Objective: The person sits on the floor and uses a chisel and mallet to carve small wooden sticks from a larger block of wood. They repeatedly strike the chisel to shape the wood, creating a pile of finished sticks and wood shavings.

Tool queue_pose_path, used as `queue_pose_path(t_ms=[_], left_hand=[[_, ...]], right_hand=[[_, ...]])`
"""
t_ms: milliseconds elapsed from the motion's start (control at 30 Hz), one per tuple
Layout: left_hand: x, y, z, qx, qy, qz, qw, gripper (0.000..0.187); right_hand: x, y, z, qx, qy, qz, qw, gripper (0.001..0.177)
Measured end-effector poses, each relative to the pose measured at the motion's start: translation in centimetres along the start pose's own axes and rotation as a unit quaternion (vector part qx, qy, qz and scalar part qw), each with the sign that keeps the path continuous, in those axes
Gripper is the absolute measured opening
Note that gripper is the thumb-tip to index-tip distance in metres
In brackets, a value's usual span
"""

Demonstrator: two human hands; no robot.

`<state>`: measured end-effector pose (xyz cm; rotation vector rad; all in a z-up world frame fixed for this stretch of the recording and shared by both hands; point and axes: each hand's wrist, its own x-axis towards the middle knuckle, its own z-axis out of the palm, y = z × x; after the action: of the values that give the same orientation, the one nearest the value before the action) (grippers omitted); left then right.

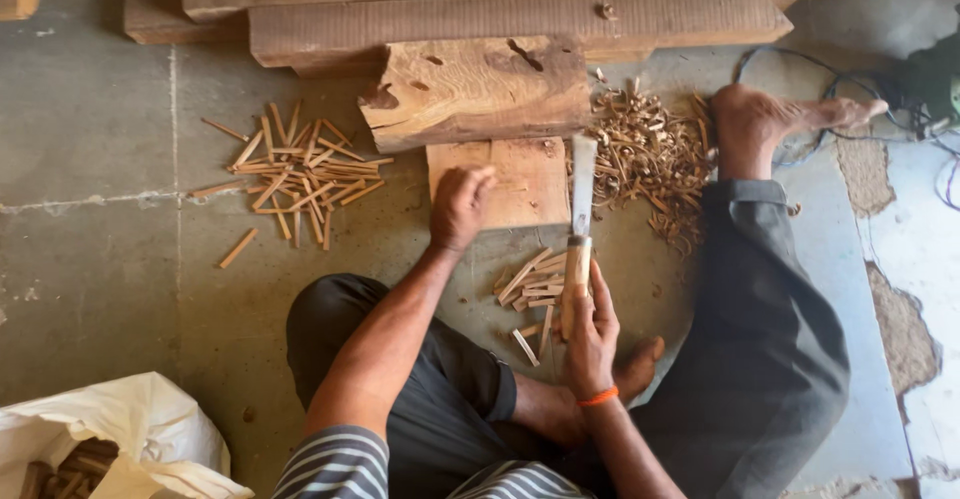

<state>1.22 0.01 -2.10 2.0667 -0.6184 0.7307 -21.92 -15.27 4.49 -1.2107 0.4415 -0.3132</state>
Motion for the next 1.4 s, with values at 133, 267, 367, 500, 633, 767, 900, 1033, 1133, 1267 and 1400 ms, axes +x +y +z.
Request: queue_pose_path(t_ms=[133, 267, 367, 500, 633, 767, 900, 1033, 1133, 1267, 1400], left_hand=[[0.6, -1.0, -0.4, -0.13, 0.072, -0.206, 0.967, 0.018], [0.8, -0.4, -1.8, -0.221, 0.114, -0.187, 0.95, 0.027], [1.2, 0.4, -3.1, -0.391, 0.151, -0.261, 0.87, 0.025], [0.4, 0.8, -6.2, -0.415, 0.222, -0.302, 0.829, 0.023], [-0.4, 0.0, -11.3, -0.406, 0.286, -0.329, 0.803, 0.022], [-0.8, 0.6, -15.4, -0.438, 0.311, -0.327, 0.777, 0.02], [-1.5, 3.5, -16.4, -0.503, 0.314, -0.367, 0.717, 0.019], [-2.0, 6.8, -17.9, -0.559, 0.283, -0.414, 0.661, 0.02], [-2.6, 10.3, -17.7, -0.569, 0.258, -0.415, 0.661, 0.022], [-4.1, 16.7, -16.7, -0.476, 0.162, -0.32, 0.803, 0.026], [-4.7, 19.9, -16.1, -0.326, 0.082, -0.302, 0.892, 0.022]], right_hand=[[-0.9, -0.1, -2.2, -0.099, -0.006, 0.054, 0.994, 0.055], [-1.3, 1.6, -3.3, -0.109, -0.012, 0.088, 0.99, 0.057], [-0.8, 2.5, -3.5, -0.106, -0.016, 0.094, 0.99, 0.057], [-0.5, 2.2, -3.9, -0.094, -0.041, 0.073, 0.992, 0.056], [-0.6, 2.1, -3.9, -0.061, -0.03, 0.104, 0.992, 0.057], [0.2, 3.3, -4.5, -0.099, -0.031, 0.099, 0.99, 0.06], [2.9, 3.6, -7.4, -0.328, -0.05, -0.147, 0.932, 0.053], [4.7, 0.8, -8.6, -0.5, 0.066, -0.09, 0.859, 0.047], [3.5, -3.6, -6.6, -0.413, 0.066, -0.163, 0.894, 0.044], [0.5, -8.8, -0.3, -0.093, -0.123, -0.101, 0.983, 0.04], [-0.6, -11.3, 4.9, -0.224, -0.275, -0.125, 0.927, 0.026]])
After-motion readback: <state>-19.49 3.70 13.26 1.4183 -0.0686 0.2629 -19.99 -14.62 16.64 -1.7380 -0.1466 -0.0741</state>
